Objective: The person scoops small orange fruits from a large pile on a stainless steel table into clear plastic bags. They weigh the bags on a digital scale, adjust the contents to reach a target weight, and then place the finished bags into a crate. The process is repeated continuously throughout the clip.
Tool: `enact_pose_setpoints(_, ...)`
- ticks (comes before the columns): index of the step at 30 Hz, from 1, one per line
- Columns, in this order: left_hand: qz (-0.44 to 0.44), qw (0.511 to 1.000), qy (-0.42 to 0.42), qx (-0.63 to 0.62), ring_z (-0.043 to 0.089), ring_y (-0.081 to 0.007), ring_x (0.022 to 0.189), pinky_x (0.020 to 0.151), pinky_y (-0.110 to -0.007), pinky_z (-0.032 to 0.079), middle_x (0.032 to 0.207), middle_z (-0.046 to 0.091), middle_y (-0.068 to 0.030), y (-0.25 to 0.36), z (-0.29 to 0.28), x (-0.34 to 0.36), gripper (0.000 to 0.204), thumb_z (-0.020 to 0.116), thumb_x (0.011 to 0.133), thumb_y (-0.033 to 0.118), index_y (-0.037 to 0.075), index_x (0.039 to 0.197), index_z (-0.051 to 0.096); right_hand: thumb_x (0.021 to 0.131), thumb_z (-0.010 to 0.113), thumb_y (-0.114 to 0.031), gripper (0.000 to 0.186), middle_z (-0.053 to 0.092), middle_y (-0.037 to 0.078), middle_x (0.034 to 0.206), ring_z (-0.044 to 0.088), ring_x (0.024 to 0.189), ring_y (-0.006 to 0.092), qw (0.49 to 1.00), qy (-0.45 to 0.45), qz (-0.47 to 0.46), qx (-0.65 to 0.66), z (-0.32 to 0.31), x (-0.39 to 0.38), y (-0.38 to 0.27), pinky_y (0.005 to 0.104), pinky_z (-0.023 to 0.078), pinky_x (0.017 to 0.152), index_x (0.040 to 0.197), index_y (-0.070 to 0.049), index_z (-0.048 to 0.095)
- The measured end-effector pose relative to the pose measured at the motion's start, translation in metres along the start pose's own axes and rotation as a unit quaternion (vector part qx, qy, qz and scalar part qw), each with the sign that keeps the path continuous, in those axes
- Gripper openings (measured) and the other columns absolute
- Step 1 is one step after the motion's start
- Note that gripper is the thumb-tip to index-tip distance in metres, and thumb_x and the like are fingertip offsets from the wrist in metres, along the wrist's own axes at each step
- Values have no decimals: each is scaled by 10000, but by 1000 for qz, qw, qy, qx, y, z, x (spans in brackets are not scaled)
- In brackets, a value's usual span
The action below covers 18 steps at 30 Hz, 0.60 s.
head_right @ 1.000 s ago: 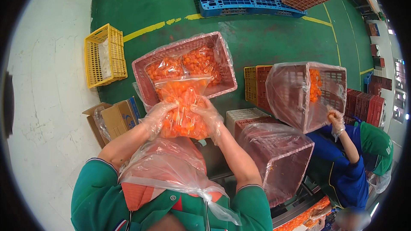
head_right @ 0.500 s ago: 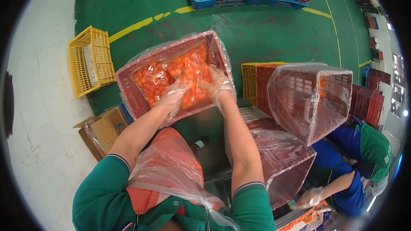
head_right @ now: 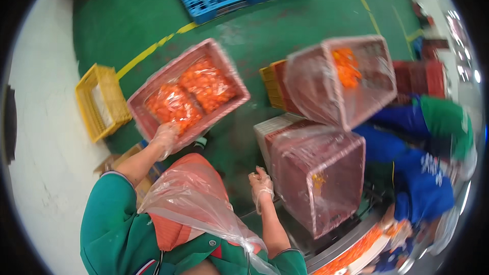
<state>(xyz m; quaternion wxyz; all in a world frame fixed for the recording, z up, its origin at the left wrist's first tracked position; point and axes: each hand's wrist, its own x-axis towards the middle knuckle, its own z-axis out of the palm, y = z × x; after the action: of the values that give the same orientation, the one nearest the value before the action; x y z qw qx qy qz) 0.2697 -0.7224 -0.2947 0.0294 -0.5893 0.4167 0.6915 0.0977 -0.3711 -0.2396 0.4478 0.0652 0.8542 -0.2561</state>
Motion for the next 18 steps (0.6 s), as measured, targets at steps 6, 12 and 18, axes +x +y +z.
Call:
enact_pose_setpoints(6, 3, 988, -156, 9, 492, -78, 571, 477, -205, 406, 734, 514, 7, -10, 41, -15, 145, 594, 941, 270, 145, 1006, 558, 872, 659, -201, 450, 652, -5, 910, 584, 788, 66, 951, 137, -105, 256, -60, -114, 19, 244, 483, 736, 1298, -85, 571)
enact_pose_setpoints(12, 113, 926, -313, 181, 542, -84, 620, 512, -197, 435, 831, 592, -8, 5, 227, -138, 205, 603, 921, 151, 104, 1119, 578, 887, 640, -43, 347, 635, 32, 942, 582, 816, 82, 781, 479, -199, 349, -108, -264, 103, 241, 489, 728, 1231, -19, 596)
enact_pose_setpoints(18, 257, 741, -539, 307, 579, -90, 798, 707, -227, 484, 956, 621, -11, -48, 369, -280, 295, 643, 881, 99, 56, 1168, 589, 890, 623, -12, 239, 653, 87, 897, 618, 731, 120, 556, 761, -119, 312, -88, -402, 242, 258, 532, 683, 1128, 11, 631)
